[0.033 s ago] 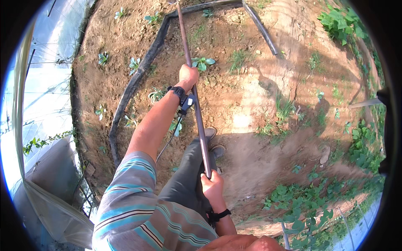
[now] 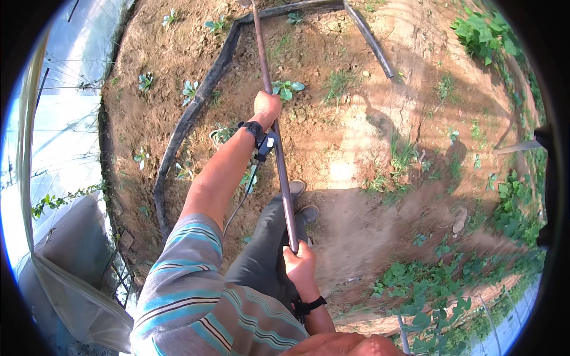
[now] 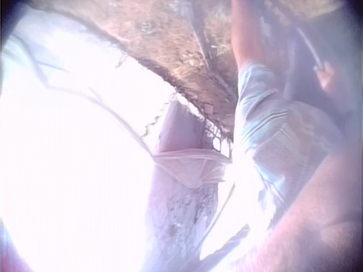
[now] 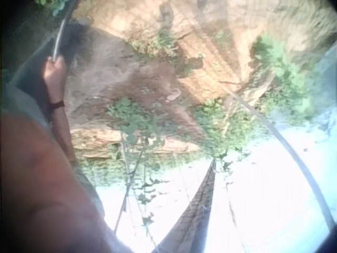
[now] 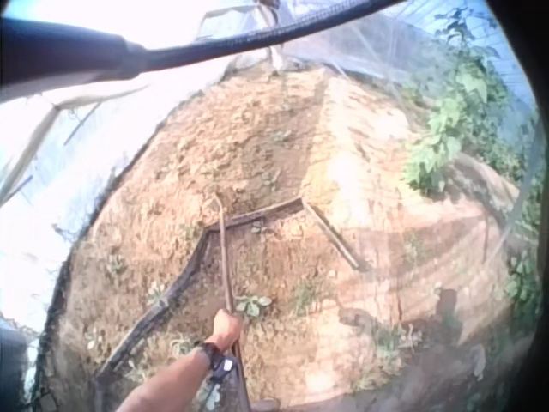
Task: The person uses a hoe to loosen and level the soil in a greenhouse bed. They repeatedly strike and drag the hoe across the ground between rows of small plants, moving forward along the bed.
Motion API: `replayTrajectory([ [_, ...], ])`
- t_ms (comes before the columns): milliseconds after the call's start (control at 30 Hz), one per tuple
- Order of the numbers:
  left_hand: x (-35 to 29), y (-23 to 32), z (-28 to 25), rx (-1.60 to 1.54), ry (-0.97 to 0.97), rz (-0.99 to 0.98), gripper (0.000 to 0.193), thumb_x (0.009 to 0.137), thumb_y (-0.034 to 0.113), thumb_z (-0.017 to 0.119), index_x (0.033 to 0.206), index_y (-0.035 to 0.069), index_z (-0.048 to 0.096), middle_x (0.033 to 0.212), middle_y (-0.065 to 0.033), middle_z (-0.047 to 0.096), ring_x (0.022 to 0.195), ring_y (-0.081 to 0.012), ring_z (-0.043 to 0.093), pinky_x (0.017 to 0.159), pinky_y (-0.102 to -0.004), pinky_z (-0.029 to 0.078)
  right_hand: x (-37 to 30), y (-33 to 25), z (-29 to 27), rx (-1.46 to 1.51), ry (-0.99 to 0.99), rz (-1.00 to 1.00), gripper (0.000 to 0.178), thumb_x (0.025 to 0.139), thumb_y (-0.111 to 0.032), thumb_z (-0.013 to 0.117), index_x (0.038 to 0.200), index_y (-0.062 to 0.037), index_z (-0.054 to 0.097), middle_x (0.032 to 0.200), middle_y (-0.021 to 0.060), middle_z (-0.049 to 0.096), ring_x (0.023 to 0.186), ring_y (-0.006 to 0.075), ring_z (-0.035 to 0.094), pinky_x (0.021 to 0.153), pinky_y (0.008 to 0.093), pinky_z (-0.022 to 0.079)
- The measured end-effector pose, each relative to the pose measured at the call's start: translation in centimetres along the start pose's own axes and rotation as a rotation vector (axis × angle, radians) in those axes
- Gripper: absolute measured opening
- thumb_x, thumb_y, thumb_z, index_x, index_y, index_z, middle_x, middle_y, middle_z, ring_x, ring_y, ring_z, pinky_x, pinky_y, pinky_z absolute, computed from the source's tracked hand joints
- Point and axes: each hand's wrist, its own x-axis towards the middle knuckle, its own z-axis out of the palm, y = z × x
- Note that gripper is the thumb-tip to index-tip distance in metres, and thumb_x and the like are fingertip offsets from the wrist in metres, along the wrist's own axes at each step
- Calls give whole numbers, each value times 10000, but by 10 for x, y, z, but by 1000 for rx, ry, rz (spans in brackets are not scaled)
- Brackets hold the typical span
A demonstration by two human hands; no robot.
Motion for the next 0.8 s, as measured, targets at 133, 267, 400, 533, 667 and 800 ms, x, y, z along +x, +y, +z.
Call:
replayTrajectory([
  [133,-48,-30,27,126,28,34,356,937,269,633,1082,-57,638,948,-285,721,946,-441,732,815,-494,578,-44,38,-20,-168,76,90,246,867,-177,767,1016,2,688,708,153,636,601,275,623,612,411,507],
  [267,-150,-68,47,-18,-62,119,358,926,262,628,1028,-77,574,921,-334,673,920,-490,690,819,-540,533,-114,81,-57,-133,29,279,250,861,-182,762,1025,-2,708,742,142,663,679,253,656,666,405,521],
  [400,-227,-54,60,18,-99,175,305,925,214,622,968,-81,556,853,-318,650,840,-500,674,771,-541,527,-166,99,-95,-174,74,293,223,857,-180,772,967,1,705,735,119,661,675,222,636,668,402,520],
  [533,-272,-22,79,-41,-196,170,309,943,206,602,1026,-79,519,865,-331,647,876,-499,674,801,-548,515,-194,130,-134,-195,126,402,198,848,-169,782,923,-1,707,693,121,630,638,230,617,645,405,515],
  [667,-292,-7,95,9,-469,-5,361,940,224,598,1092,-88,499,957,-347,659,961,-516,670,861,-556,524,-231,153,-147,-239,125,355,213,836,-184,805,916,-8,715,678,105,628,614,197,589,616,390,502],
  [800,-263,-1,109,151,-467,-14,413,933,237,606,1144,-107,521,1001,-311,678,974,-489,686,947,-535,508,-233,117,-116,-161,213,499,255,819,-211,834,932,-10,725,689,88,642,635,165,593,625,374,507],
])
